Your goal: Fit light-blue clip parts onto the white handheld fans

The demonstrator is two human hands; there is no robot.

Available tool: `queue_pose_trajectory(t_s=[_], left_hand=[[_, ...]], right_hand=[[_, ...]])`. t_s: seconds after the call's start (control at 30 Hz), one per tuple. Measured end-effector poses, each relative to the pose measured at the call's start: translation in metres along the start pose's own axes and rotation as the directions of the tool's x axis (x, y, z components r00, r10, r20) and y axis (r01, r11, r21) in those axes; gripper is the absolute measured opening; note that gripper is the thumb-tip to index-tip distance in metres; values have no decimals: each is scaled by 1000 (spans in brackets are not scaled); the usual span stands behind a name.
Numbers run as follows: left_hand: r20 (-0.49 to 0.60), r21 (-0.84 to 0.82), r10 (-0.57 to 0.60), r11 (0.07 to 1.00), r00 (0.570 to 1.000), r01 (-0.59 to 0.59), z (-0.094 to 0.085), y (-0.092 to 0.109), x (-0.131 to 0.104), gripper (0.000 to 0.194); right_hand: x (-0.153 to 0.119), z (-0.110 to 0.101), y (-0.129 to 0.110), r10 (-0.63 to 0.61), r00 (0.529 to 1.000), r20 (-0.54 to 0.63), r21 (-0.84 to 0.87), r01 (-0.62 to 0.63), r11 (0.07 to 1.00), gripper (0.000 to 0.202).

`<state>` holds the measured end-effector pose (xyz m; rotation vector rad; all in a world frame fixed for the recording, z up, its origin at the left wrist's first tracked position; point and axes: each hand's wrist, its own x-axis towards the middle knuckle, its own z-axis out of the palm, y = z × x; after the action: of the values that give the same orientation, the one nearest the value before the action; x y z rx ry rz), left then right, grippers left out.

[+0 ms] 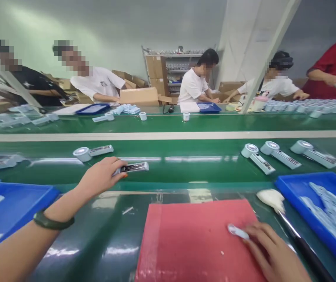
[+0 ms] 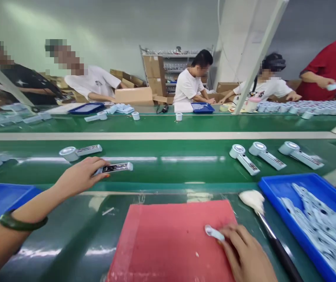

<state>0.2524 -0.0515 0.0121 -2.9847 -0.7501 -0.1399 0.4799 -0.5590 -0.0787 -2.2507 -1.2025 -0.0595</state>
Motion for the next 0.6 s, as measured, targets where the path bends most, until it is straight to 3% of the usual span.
queue_pose_trajectory(t_s=[0.07,0.17,0.27,0.37,0.6], left_hand=[[-5,-104,200,974,980,-199,-1,61,-16,39],[-21,-234,424,878,905,-417,3,145,-38,33],[-46,-289,542,797,839,-531,15,201,-50,26],[-53,-275,549,795,834,-541,25,221,-52,26],[-131,-440,548,715,826,-544,20,214,-54,36]], right_hand=[[10,-9,-29,66,998,1,50,-66,997,28],[23,-18,-65,44,999,3,136,-44,990,22],[31,-23,-90,-4,1000,23,196,-1,981,17],[39,-18,-103,-22,997,75,183,8,983,14],[62,6,-121,-80,976,201,53,71,996,11]])
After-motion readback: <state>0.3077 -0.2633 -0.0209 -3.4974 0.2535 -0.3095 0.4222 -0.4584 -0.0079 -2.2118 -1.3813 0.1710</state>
